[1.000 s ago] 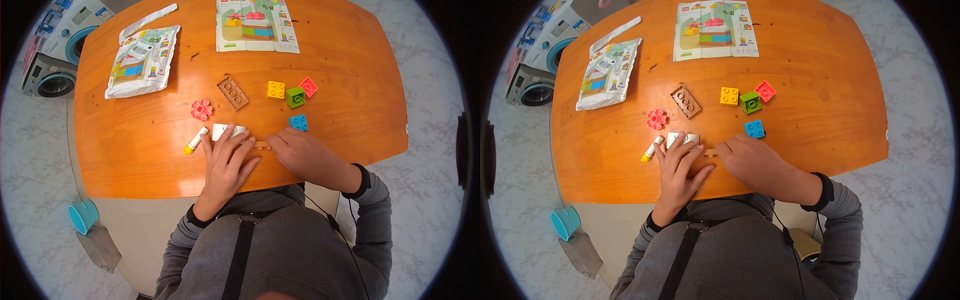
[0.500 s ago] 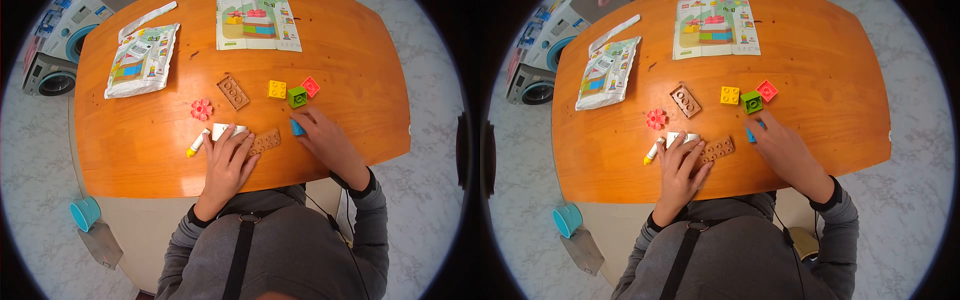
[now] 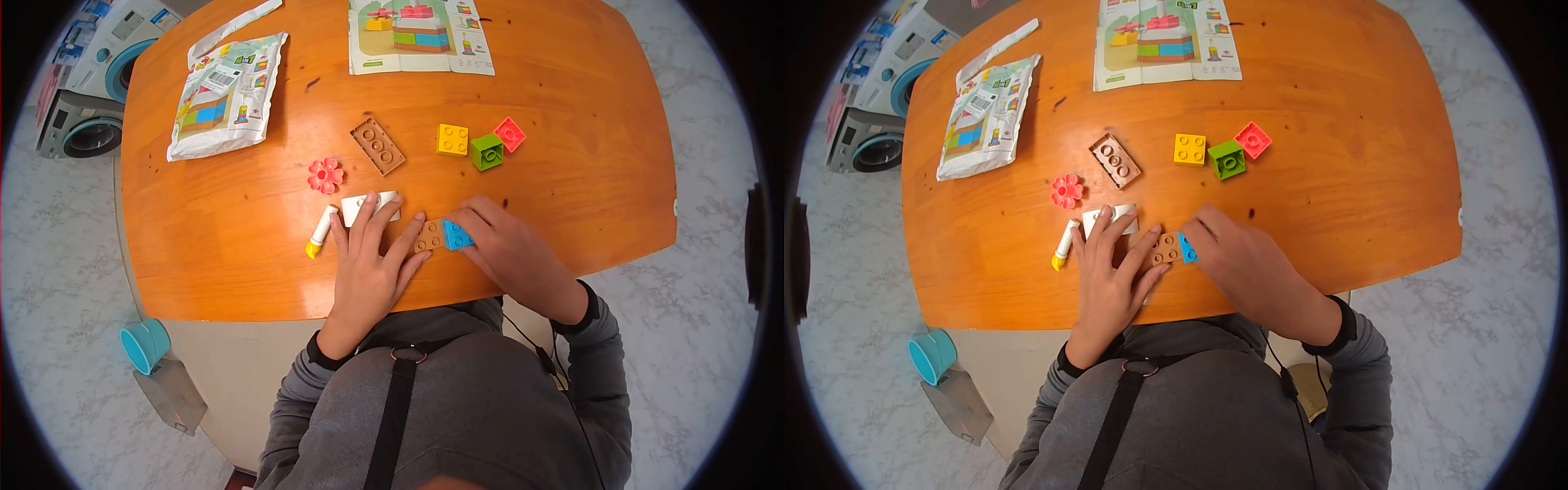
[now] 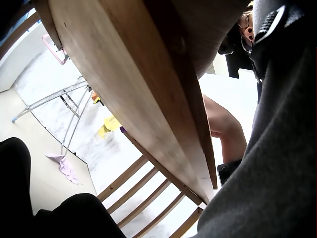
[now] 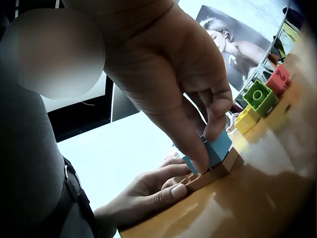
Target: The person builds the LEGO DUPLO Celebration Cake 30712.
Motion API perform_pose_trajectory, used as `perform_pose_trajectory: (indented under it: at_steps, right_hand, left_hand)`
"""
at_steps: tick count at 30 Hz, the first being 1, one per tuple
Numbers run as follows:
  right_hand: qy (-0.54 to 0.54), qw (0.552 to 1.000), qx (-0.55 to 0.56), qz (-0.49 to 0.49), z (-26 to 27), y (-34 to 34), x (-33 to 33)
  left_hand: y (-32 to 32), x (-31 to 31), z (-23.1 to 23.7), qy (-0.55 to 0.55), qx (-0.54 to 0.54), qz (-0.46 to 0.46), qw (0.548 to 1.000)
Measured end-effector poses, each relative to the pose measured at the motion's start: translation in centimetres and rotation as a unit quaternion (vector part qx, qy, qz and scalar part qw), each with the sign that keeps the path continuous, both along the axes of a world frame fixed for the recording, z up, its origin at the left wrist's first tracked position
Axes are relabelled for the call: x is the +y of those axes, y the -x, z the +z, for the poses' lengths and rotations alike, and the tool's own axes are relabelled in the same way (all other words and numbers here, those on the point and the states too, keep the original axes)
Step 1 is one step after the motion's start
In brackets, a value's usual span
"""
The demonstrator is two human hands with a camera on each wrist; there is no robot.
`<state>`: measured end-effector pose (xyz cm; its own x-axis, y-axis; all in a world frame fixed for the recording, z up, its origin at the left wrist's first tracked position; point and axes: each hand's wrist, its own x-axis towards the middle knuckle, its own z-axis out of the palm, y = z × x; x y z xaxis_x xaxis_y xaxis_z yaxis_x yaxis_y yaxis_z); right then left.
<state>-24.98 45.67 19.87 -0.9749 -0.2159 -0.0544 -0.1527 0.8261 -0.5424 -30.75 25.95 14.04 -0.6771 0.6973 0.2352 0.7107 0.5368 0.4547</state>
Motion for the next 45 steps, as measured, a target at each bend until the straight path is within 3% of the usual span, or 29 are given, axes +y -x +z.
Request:
perform_pose_trajectory:
  at_steps: [19,27,32,34,37,39,45]
  right_hand:
    - [-0.043,0.998,0.027,-0.023,-0.8,-0.4,-1.0]
    - [0.145,0.977,0.001,-0.155,-3.0,-2.4,-0.7]
    - [0.21,0.961,0.01,-0.181,-4.2,-3.1,0.2]
    - [0.236,0.952,0.002,-0.196,-4.8,-3.0,0.3]
    - [0.206,0.952,0.091,-0.208,-5.7,-2.9,0.2]
    - [0.181,0.958,0.082,-0.207,-5.7,-2.9,0.2]
    - [0.188,0.958,0.116,-0.184,-6.0,-3.1,0.6]
  left_hand:
    - [0.0,0.1,0.1,-0.008,-0.012,-0.001,1.0]
    - [-0.4,-1.2,1.4,-0.103,-0.04,0.02,0.994]
    - [1.6,-2.0,5.1,-0.054,0.026,0.051,0.997]
    - [2.8,-1.4,7.0,-0.034,0.037,0.03,0.998]
    - [4.4,0.9,8.2,-0.007,0.07,-0.038,0.997]
    - [4.9,3.5,8.3,0.023,0.025,-0.124,0.992]
    - [6.8,11.5,5.2,0.041,0.064,-0.117,0.99]
